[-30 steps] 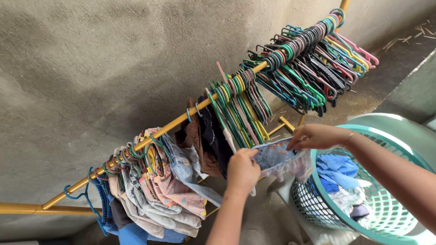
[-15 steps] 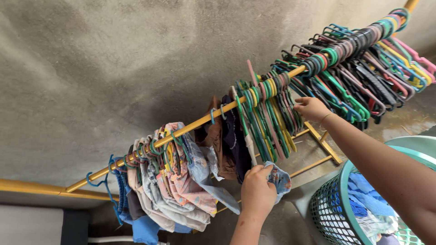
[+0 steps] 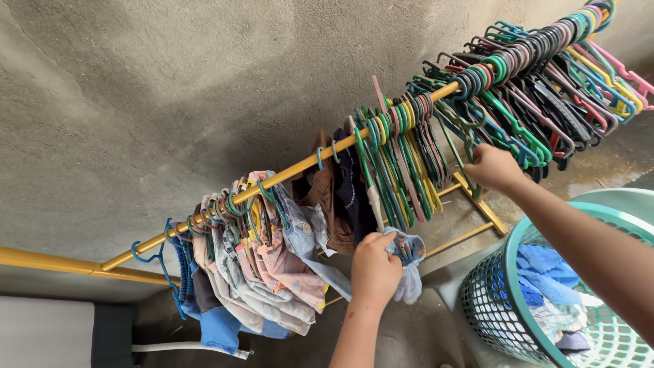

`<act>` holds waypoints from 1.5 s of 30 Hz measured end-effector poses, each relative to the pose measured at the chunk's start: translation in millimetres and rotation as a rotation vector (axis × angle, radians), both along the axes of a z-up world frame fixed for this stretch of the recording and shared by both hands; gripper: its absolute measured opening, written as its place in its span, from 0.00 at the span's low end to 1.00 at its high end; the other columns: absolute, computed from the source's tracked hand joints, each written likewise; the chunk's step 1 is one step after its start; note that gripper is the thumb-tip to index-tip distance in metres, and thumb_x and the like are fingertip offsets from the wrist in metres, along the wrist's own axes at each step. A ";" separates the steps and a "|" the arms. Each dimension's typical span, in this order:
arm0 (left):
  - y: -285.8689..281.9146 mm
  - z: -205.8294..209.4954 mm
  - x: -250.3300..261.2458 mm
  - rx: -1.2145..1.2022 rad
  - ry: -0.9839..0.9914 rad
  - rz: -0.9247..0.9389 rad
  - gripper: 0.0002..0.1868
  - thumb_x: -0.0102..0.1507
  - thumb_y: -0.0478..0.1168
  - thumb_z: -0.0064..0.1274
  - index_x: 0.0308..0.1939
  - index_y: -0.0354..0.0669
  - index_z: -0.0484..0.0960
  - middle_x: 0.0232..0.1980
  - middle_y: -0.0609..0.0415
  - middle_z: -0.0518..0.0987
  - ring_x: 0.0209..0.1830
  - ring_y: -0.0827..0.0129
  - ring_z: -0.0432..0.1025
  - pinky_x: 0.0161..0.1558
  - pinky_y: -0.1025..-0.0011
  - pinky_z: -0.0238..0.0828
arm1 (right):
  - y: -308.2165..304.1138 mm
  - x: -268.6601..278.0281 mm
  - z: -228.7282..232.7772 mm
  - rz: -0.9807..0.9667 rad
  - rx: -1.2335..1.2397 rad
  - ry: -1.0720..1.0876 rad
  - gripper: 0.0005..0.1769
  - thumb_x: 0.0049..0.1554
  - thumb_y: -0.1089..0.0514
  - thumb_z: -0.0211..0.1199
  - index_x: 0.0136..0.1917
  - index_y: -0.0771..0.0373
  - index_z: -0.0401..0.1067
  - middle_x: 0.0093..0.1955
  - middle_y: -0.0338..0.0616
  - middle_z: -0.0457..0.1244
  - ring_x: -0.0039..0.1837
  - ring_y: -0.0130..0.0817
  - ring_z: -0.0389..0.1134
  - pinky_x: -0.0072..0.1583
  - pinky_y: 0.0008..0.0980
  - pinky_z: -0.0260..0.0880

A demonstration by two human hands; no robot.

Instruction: The person takes clothes from a laundry basket and hangs them on a clothes rack using hangers. They repeatedly pick up garments, place them on hangers, and hang them on the rack.

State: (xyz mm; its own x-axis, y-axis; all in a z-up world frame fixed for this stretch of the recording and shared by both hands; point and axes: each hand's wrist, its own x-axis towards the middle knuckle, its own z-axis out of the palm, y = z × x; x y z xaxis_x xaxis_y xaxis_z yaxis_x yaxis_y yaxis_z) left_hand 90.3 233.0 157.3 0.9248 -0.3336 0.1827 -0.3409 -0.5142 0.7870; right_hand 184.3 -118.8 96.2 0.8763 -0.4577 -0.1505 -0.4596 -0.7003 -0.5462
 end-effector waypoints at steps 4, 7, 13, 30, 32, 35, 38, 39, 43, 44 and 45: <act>7.4 7.0 -3.0 0.024 0.093 0.011 0.23 0.53 0.26 0.50 0.52 0.37 0.85 0.46 0.46 0.82 0.39 0.55 0.77 0.46 0.64 0.74 | 9.9 -75.8 -4.3 -0.115 0.186 -0.020 0.18 0.63 0.51 0.59 0.56 0.69 0.69 0.42 0.55 0.69 0.36 0.46 0.74 0.41 0.42 0.74; 12.4 13.8 -5.8 0.009 0.083 0.004 0.23 0.52 0.26 0.51 0.51 0.37 0.85 0.45 0.47 0.82 0.34 0.57 0.77 0.44 0.65 0.74 | 15.8 -136.1 -14.0 -0.162 0.279 -0.203 0.14 0.66 0.55 0.56 0.57 0.68 0.68 0.43 0.54 0.69 0.38 0.42 0.72 0.41 0.42 0.74; 18.4 28.3 -16.6 -0.009 0.096 -0.015 0.22 0.52 0.27 0.51 0.50 0.38 0.86 0.45 0.48 0.83 0.36 0.59 0.79 0.45 0.67 0.75 | 52.4 -182.5 -16.7 0.170 0.774 -0.457 0.15 0.58 0.68 0.52 0.58 0.65 0.71 0.51 0.48 0.70 0.50 0.34 0.75 0.51 0.35 0.77; 128.6 7.8 -10.5 0.066 -0.142 0.225 0.18 0.53 0.30 0.49 0.42 0.45 0.90 0.46 0.47 0.85 0.47 0.52 0.79 0.52 0.61 0.75 | 144.0 -147.8 74.6 0.752 -0.395 -0.312 0.13 0.53 0.58 0.62 0.52 0.53 0.77 0.52 0.40 0.69 0.56 0.44 0.69 0.57 0.44 0.69; 132.4 8.4 -13.5 0.185 -0.017 0.294 0.17 0.53 0.32 0.51 0.41 0.48 0.90 0.46 0.51 0.85 0.49 0.53 0.75 0.52 0.60 0.72 | 148.6 -148.3 83.3 0.815 -0.496 -0.294 0.19 0.50 0.61 0.60 0.55 0.50 0.77 0.50 0.37 0.70 0.56 0.43 0.70 0.56 0.45 0.69; 123.1 17.9 -23.8 0.288 0.071 0.304 0.12 0.55 0.38 0.57 0.40 0.50 0.90 0.46 0.53 0.84 0.53 0.56 0.72 0.55 0.62 0.71 | 168.7 -149.9 91.7 0.786 -0.470 -0.157 0.23 0.53 0.60 0.61 0.61 0.46 0.76 0.49 0.38 0.68 0.54 0.41 0.71 0.53 0.43 0.71; 117.9 32.5 -23.3 0.186 -0.145 0.151 0.09 0.53 0.40 0.63 0.37 0.47 0.91 0.48 0.50 0.83 0.52 0.54 0.72 0.52 0.60 0.69 | 190.1 -155.3 97.3 0.731 -0.308 -0.307 0.22 0.52 0.61 0.62 0.60 0.50 0.76 0.49 0.40 0.67 0.51 0.44 0.70 0.50 0.43 0.71; 118.1 36.2 -22.6 0.125 -0.257 0.080 0.09 0.52 0.39 0.65 0.36 0.46 0.91 0.48 0.48 0.84 0.51 0.53 0.73 0.50 0.58 0.68 | 192.7 -157.4 100.3 0.721 -0.274 -0.333 0.22 0.51 0.63 0.63 0.59 0.52 0.76 0.49 0.41 0.67 0.51 0.45 0.71 0.51 0.43 0.71; 125.5 44.7 -11.4 -0.120 0.171 -0.075 0.15 0.60 0.37 0.58 0.51 0.49 0.86 0.45 0.53 0.85 0.43 0.62 0.78 0.49 0.67 0.74 | 198.6 -162.9 110.3 0.675 -0.051 -0.433 0.22 0.50 0.64 0.66 0.59 0.56 0.76 0.55 0.47 0.64 0.51 0.43 0.71 0.51 0.40 0.73; 126.2 43.4 -8.5 -0.146 0.197 -0.078 0.15 0.61 0.35 0.57 0.52 0.49 0.85 0.44 0.52 0.85 0.42 0.63 0.78 0.48 0.67 0.74 | 199.3 -162.3 112.0 0.662 0.028 -0.456 0.22 0.50 0.63 0.67 0.59 0.57 0.77 0.57 0.49 0.63 0.50 0.42 0.71 0.50 0.38 0.74; 126.5 40.3 -5.0 -0.172 0.222 -0.081 0.16 0.61 0.34 0.55 0.52 0.50 0.85 0.43 0.52 0.85 0.41 0.64 0.78 0.47 0.68 0.74 | 198.8 -160.5 114.0 0.675 0.033 -0.401 0.24 0.49 0.62 0.67 0.61 0.56 0.77 0.55 0.47 0.64 0.50 0.40 0.71 0.50 0.38 0.74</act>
State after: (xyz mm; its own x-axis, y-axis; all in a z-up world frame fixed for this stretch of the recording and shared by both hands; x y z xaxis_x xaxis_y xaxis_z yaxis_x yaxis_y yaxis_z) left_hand 85.3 359.5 197.6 0.9200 -0.3899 0.0392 -0.1853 -0.3449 0.9201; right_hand 23.8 80.0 210.2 0.9535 0.1922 0.2320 0.2962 -0.7383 -0.6060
